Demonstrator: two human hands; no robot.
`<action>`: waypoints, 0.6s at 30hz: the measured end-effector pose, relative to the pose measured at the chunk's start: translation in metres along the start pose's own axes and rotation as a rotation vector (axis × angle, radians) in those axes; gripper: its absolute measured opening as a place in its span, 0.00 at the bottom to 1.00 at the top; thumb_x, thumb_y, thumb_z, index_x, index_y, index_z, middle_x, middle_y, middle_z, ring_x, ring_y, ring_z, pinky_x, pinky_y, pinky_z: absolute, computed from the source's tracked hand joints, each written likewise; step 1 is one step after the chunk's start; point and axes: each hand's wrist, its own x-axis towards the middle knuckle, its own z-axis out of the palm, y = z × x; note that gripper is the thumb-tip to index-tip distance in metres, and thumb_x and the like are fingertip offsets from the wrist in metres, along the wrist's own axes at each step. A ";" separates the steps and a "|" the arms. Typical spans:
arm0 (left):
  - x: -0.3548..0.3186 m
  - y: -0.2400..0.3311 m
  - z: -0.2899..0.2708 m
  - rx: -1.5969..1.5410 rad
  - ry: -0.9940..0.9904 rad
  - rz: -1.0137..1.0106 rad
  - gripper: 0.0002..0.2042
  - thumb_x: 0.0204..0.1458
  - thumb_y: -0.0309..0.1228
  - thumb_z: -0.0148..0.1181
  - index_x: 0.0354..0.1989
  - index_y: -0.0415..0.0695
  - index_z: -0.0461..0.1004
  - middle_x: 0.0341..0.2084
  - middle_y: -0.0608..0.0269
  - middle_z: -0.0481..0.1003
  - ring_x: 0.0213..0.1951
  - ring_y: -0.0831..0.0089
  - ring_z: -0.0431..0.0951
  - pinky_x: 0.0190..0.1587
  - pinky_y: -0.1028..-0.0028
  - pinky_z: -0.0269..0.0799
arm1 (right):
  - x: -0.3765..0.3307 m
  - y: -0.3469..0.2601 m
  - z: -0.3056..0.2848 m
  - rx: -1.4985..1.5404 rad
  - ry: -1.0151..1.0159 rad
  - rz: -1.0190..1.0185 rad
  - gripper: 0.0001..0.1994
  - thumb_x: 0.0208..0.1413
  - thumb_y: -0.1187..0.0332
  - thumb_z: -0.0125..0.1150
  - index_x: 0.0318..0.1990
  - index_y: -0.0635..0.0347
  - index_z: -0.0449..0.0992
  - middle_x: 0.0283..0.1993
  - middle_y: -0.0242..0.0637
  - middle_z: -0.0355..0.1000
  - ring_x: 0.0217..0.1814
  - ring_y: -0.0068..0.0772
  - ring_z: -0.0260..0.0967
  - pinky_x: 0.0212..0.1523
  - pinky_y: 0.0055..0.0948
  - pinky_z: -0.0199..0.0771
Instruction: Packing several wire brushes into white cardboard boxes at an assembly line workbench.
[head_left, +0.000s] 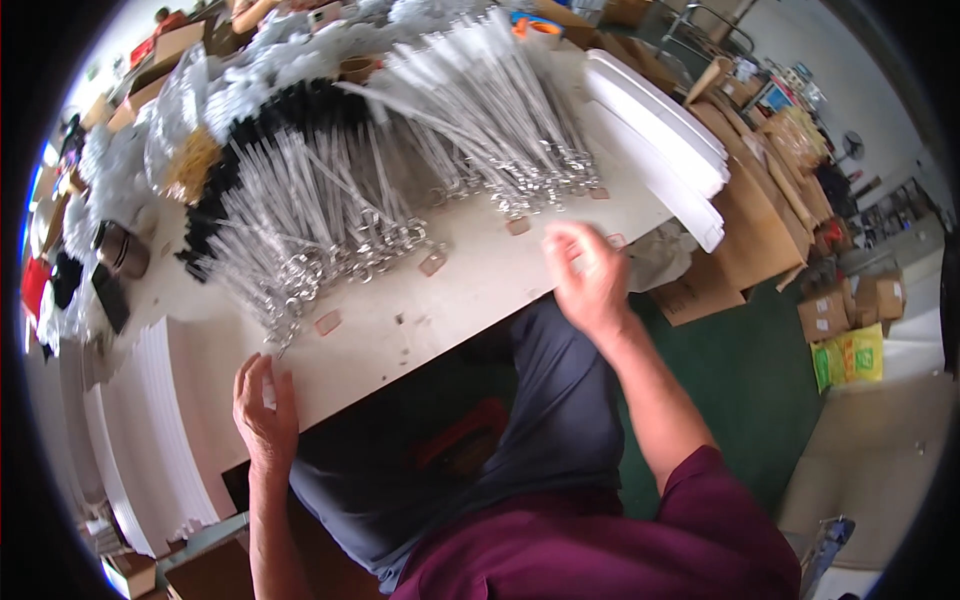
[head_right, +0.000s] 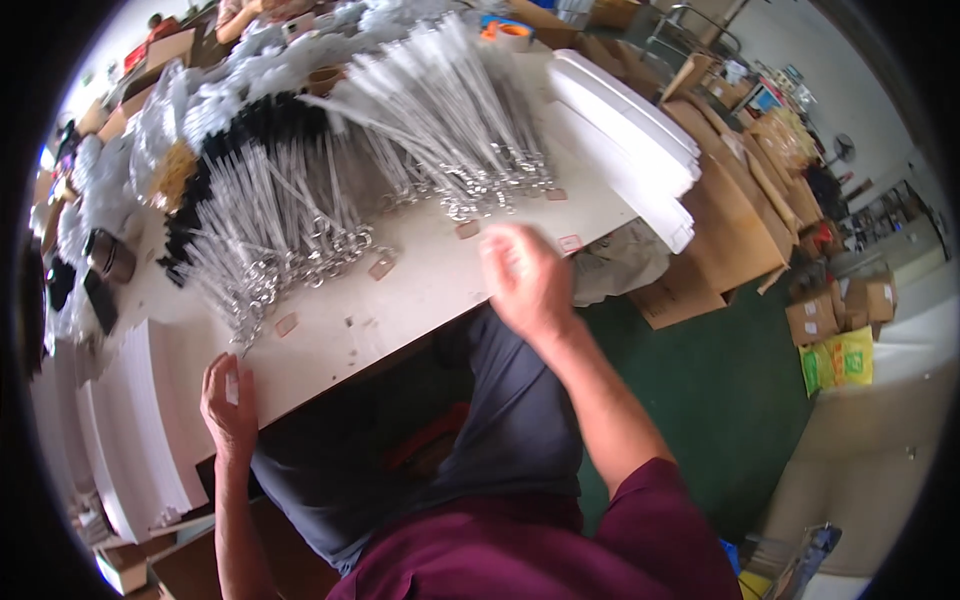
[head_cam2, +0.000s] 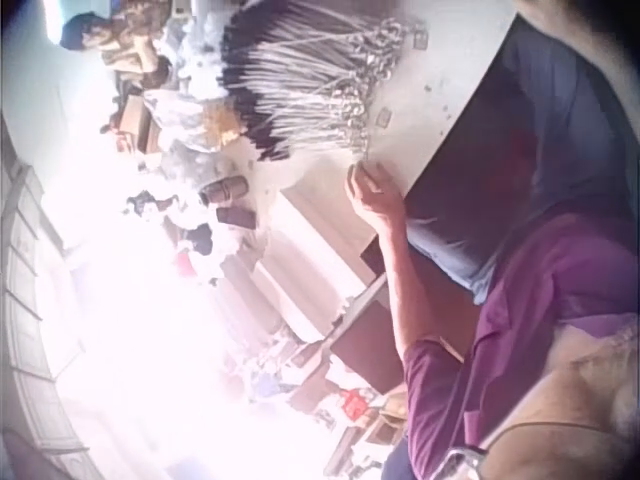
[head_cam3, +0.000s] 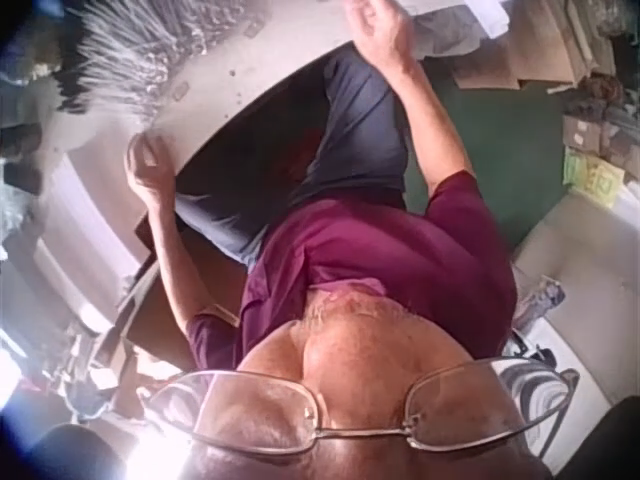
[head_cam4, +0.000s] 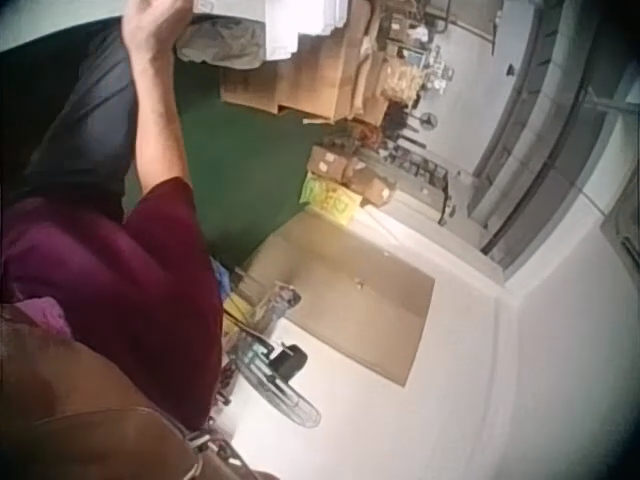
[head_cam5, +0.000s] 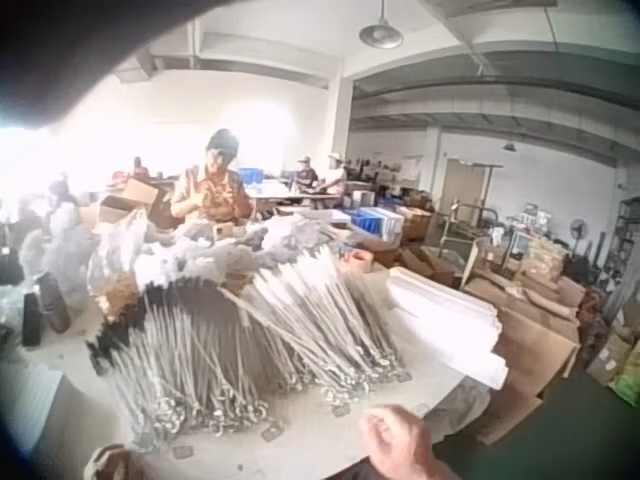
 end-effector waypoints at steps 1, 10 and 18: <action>-0.002 -0.005 0.011 0.100 0.017 0.122 0.13 0.55 0.25 0.64 0.48 0.33 0.77 0.51 0.42 0.78 0.56 0.44 0.76 0.62 0.54 0.70 | 0.012 0.026 -0.025 -0.185 0.027 -0.026 0.11 0.58 0.71 0.66 0.47 0.63 0.79 0.42 0.45 0.80 0.44 0.48 0.79 0.47 0.41 0.79; -0.001 -0.004 0.020 0.053 0.035 0.079 0.11 0.56 0.22 0.62 0.47 0.33 0.77 0.52 0.45 0.78 0.57 0.47 0.76 0.62 0.56 0.70 | 0.046 0.166 -0.176 -1.024 -0.148 0.276 0.31 0.53 0.66 0.68 0.65 0.66 0.67 0.69 0.54 0.65 0.72 0.55 0.60 0.74 0.48 0.59; -0.002 -0.010 0.022 0.092 0.056 0.068 0.09 0.57 0.21 0.60 0.46 0.34 0.78 0.51 0.45 0.79 0.55 0.49 0.78 0.59 0.58 0.73 | 0.063 0.169 -0.185 -0.952 -0.268 0.403 0.32 0.53 0.61 0.73 0.62 0.64 0.69 0.66 0.51 0.69 0.70 0.53 0.63 0.71 0.46 0.62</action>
